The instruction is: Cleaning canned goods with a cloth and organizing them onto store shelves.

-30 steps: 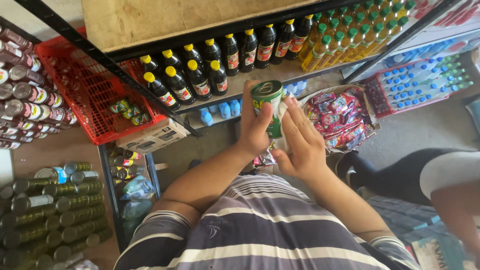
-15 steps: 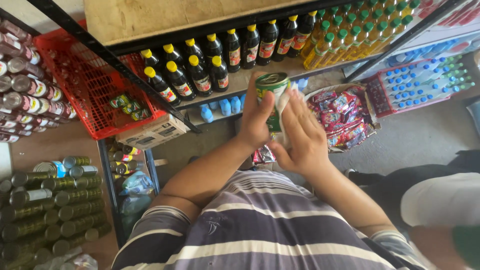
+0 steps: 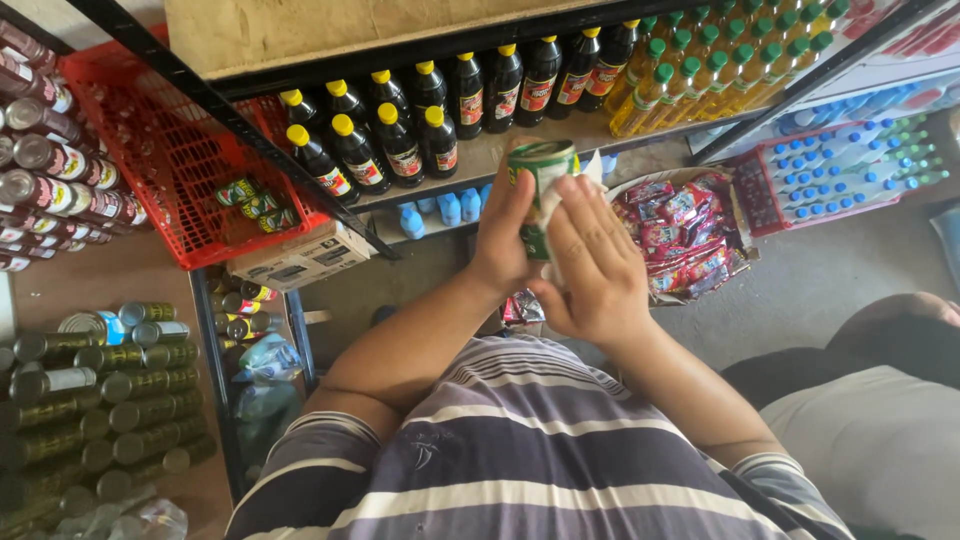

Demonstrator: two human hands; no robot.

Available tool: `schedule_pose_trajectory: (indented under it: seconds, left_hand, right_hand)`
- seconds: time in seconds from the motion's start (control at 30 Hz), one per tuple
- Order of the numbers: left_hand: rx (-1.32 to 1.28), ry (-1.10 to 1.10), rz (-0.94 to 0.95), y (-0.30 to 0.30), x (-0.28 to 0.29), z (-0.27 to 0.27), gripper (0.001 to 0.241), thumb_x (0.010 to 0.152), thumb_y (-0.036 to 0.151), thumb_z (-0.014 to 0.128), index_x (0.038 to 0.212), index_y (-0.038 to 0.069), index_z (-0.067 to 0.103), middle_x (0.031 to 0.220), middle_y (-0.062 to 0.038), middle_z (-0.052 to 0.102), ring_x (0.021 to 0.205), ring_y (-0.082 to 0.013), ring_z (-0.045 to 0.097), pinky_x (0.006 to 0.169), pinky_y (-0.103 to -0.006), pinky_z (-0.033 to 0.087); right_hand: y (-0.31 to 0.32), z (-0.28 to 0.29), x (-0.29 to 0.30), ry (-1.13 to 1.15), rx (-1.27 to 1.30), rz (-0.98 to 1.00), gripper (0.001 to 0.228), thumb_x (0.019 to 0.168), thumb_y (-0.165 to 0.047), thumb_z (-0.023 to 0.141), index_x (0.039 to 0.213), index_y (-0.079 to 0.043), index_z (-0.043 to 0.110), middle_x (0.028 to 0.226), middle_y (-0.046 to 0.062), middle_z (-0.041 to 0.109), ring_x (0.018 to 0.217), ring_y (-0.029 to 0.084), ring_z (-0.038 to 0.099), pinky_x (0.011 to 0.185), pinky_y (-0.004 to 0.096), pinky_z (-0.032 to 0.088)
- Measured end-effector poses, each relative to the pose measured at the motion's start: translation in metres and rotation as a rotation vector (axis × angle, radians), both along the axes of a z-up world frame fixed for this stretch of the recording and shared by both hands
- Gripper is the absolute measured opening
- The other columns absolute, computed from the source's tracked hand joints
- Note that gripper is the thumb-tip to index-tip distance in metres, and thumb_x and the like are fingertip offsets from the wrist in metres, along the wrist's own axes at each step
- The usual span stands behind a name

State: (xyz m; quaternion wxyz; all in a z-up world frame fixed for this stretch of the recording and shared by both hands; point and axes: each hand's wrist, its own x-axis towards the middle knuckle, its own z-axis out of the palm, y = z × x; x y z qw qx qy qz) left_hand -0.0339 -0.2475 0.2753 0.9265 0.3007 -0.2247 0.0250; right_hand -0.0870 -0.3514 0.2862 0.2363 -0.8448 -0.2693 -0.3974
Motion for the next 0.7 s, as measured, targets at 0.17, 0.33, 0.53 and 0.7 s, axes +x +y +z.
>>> schedule_pose_trajectory:
  seconds: [0.17,0.33,0.53,0.7]
  left_hand:
    - [0.186,-0.076,0.013,0.01,0.001,-0.003,0.04,0.113,0.038,0.036,0.128,0.005,0.055,0.112,-0.006,0.059,0.102,-0.0108,0.053,0.097,-0.0286,0.039]
    - [0.152,-0.048,0.096,0.025,0.0,0.018,0.03,0.112,0.025,0.04,0.133,0.006,0.05,0.116,-0.004,0.052,0.108,-0.0106,0.045,0.103,-0.0276,0.036]
    - [0.138,-0.02,0.143,0.04,0.003,0.04,0.036,0.107,0.031,0.051,0.134,0.008,0.047,0.115,-0.003,0.05,0.105,-0.008,0.048,0.099,-0.0266,0.038]
    - [0.148,-0.006,0.018,0.059,0.016,0.011,0.038,0.107,0.024,0.056,0.137,0.007,0.041,0.116,-0.002,0.053,0.104,-0.0064,0.051,0.1,-0.0265,0.041]
  right_hand:
    - [0.006,0.002,0.019,-0.011,-0.005,0.051,0.076,0.104,-0.056,0.047,0.143,0.008,0.058,0.153,0.031,0.047,0.141,0.051,0.045,0.116,0.056,0.04]
    - [0.025,0.007,0.025,0.131,0.173,0.068,0.08,0.107,-0.054,0.04,0.153,0.012,0.041,0.159,0.035,0.036,0.144,0.052,0.042,0.116,0.056,0.043]
    - [0.041,-0.004,0.024,0.021,0.152,0.049,0.063,0.107,-0.036,0.033,0.141,0.013,0.055,0.148,0.037,0.049,0.136,0.052,0.051,0.111,0.057,0.047]
    - [0.05,-0.005,0.031,-0.108,0.043,-0.05,0.054,0.104,-0.03,0.04,0.128,0.007,0.071,0.14,0.032,0.06,0.13,0.051,0.058,0.109,0.057,0.048]
